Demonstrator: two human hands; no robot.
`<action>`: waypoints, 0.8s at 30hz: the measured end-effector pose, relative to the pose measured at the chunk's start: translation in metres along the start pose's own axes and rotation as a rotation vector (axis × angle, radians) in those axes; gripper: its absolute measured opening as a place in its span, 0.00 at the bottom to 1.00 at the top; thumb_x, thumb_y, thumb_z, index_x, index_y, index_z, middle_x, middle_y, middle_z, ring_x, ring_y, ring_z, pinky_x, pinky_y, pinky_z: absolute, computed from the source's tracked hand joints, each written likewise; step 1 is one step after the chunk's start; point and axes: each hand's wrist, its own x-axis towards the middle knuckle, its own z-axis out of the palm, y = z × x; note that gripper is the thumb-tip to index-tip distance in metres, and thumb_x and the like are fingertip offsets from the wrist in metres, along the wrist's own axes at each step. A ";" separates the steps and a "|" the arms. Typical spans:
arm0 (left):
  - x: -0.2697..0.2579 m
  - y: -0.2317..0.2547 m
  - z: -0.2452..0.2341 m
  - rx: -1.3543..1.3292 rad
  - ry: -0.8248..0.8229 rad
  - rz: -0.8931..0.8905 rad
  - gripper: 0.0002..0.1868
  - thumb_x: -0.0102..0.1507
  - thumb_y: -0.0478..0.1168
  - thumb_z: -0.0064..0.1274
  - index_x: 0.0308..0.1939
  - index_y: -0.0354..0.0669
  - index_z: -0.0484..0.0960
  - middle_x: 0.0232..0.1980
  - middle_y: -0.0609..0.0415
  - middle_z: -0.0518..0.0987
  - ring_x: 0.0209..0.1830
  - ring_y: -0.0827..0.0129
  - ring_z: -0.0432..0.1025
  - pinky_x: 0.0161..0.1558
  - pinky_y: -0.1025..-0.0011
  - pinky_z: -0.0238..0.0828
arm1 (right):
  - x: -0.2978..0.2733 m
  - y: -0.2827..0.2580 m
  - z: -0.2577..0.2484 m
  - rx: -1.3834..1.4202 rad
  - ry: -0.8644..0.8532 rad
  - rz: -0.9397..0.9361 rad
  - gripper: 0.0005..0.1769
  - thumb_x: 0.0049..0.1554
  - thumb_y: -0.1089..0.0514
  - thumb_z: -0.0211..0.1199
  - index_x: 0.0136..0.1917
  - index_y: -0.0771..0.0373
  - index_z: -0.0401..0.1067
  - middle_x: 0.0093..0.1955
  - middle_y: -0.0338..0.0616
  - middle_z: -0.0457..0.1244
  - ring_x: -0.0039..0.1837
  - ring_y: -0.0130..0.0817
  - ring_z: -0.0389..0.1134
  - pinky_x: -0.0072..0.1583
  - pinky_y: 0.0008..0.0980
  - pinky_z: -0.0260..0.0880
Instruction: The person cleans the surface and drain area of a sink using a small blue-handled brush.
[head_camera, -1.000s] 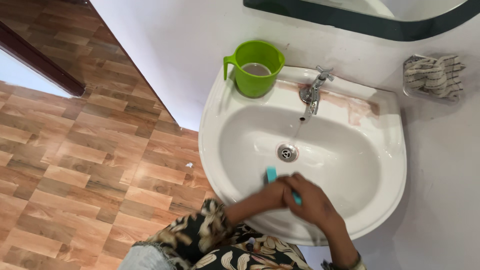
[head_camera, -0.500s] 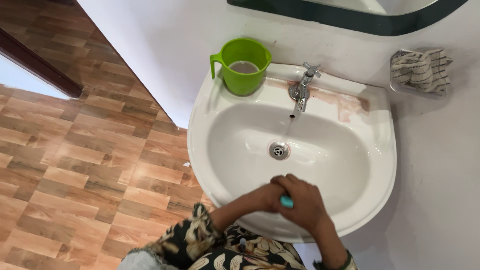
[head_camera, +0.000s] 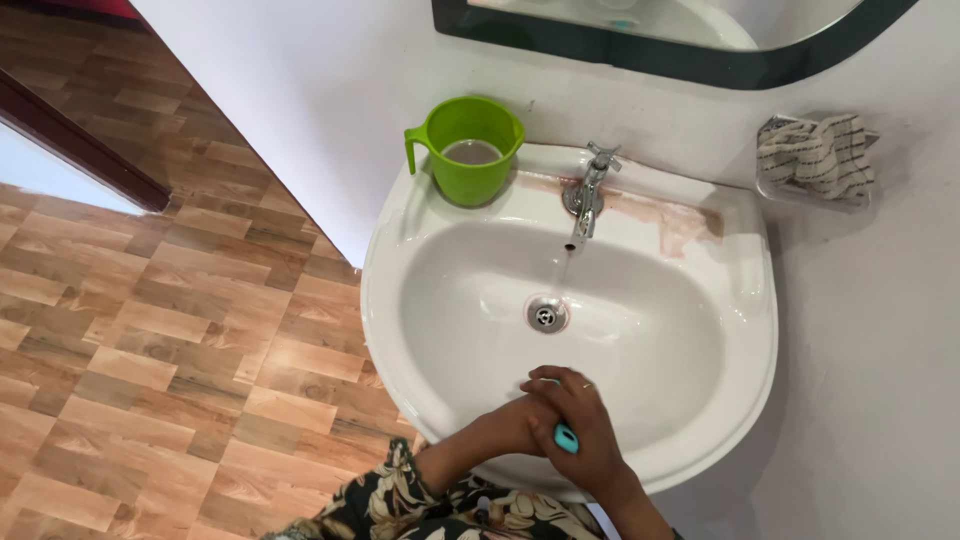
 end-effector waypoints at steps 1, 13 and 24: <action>0.003 -0.009 0.008 0.092 0.026 0.012 0.19 0.56 0.40 0.59 0.49 0.36 0.81 0.50 0.40 0.82 0.52 0.51 0.76 0.55 0.58 0.71 | 0.008 0.012 0.005 0.104 -0.061 0.068 0.19 0.60 0.50 0.61 0.62 0.58 0.72 0.59 0.50 0.66 0.62 0.46 0.70 0.64 0.43 0.68; 0.038 -0.055 0.044 0.256 -0.047 -0.087 0.15 0.60 0.44 0.54 0.46 0.40 0.83 0.47 0.42 0.83 0.48 0.53 0.78 0.52 0.59 0.74 | 0.003 0.009 -0.036 0.134 -0.334 0.298 0.22 0.59 0.50 0.62 0.62 0.62 0.70 0.57 0.50 0.68 0.60 0.47 0.71 0.61 0.40 0.70; 0.077 -0.019 -0.006 -0.030 -0.071 -0.244 0.14 0.62 0.47 0.52 0.41 0.41 0.84 0.41 0.47 0.86 0.41 0.58 0.81 0.43 0.62 0.78 | 0.030 0.047 -0.037 0.129 -0.400 0.468 0.22 0.61 0.45 0.58 0.61 0.61 0.72 0.55 0.50 0.72 0.58 0.43 0.75 0.62 0.37 0.72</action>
